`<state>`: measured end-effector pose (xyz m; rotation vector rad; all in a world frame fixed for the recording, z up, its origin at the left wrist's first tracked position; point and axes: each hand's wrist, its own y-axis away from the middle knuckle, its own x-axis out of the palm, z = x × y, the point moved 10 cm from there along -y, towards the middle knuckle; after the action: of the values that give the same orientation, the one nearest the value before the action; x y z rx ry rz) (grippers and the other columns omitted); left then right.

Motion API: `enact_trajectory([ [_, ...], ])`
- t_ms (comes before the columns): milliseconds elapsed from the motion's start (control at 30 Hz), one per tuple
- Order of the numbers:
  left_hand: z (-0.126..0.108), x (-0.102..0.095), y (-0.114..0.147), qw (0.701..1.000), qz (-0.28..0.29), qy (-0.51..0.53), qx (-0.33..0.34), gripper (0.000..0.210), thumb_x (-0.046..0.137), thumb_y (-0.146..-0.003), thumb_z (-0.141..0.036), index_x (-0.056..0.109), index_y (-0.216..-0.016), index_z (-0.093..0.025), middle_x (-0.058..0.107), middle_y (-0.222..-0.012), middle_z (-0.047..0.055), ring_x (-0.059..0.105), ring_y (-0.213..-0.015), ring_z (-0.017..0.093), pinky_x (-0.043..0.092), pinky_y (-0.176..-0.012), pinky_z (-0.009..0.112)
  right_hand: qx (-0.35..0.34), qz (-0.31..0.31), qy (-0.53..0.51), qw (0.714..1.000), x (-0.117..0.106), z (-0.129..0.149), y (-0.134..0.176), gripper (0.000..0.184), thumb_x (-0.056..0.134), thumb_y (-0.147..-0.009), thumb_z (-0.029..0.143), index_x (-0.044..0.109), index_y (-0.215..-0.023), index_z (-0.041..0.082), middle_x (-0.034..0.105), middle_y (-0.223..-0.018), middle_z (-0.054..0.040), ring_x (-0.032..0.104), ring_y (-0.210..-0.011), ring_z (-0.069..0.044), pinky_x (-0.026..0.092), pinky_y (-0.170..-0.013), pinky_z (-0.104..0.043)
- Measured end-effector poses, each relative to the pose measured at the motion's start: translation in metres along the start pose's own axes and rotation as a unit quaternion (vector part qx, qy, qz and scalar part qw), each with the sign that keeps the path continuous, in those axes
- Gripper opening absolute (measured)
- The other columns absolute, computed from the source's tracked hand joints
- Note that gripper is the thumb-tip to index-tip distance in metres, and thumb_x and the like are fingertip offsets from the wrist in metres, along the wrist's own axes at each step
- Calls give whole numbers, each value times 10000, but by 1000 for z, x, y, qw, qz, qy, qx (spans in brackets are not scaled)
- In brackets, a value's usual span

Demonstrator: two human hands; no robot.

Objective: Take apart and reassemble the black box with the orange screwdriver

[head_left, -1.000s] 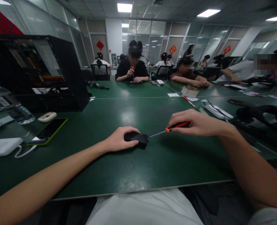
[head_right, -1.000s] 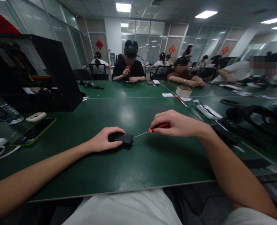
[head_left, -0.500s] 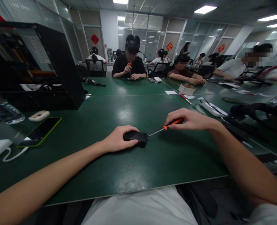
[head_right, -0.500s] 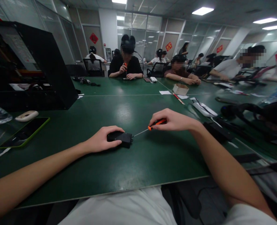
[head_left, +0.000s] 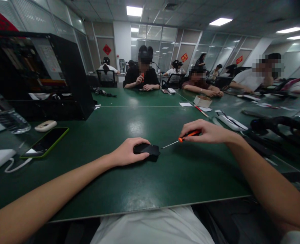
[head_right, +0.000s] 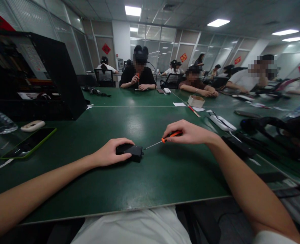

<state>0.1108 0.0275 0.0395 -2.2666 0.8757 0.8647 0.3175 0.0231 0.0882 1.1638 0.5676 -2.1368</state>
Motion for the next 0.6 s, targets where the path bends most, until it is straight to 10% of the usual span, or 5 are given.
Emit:
enact_trajectory([
  [600, 4, 0, 1, 1000, -5, 0, 5, 356, 718, -875, -344, 685, -1189, -180, 732, -1136, 65, 677, -1012, 237, 481, -896, 326, -3, -5, -15, 1000, 1, -5, -3, 327, 654, -939, 435, 761, -1074, 157, 726, -1014, -72, 669, -908, -169, 512, -806, -273],
])
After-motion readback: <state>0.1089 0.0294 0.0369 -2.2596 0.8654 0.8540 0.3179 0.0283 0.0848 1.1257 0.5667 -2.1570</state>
